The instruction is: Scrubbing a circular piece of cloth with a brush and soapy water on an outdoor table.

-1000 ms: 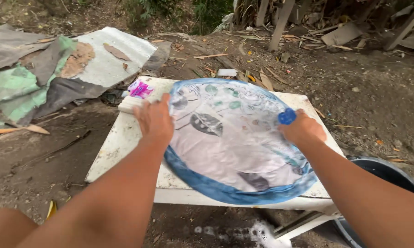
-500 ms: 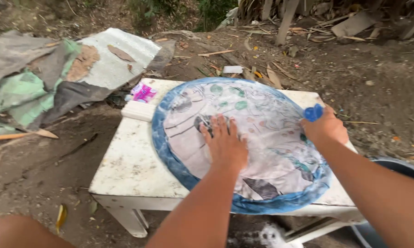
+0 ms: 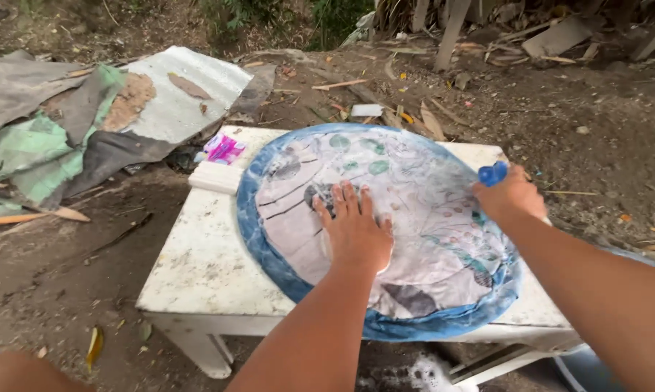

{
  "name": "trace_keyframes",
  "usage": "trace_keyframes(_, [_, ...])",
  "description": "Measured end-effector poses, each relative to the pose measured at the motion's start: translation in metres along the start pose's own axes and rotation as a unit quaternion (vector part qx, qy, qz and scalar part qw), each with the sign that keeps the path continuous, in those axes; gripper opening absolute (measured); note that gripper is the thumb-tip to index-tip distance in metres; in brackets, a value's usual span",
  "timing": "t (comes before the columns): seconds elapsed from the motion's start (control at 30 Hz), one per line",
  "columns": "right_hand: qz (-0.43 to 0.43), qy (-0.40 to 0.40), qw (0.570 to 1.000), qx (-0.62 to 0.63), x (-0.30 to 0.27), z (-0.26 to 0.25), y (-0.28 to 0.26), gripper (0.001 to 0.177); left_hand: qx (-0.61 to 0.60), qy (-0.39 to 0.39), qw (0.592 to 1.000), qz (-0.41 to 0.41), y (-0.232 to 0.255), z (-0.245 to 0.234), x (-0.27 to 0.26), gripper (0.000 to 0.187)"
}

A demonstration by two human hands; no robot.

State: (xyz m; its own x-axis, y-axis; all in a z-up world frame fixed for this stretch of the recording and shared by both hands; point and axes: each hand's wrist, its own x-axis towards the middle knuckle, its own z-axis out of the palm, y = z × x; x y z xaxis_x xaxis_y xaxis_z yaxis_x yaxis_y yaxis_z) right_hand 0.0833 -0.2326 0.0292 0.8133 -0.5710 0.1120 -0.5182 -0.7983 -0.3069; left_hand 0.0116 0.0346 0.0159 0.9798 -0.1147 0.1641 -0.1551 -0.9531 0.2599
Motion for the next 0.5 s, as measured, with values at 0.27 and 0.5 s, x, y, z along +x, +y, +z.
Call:
trace_keyframes(0.27, [-0.045,-0.046,0.997,-0.036,-0.076,-0.021,-0.033,0.083,0.013,-0.014,1.000,-0.012,0.001,-0.003,-0.003,0.074])
trace_keyframes(0.5, [0.007,0.006,0.999,-0.046,-0.015,0.010,-0.016,0.085,0.006,-0.011,1.000,-0.015,0.004,-0.001,0.001,0.074])
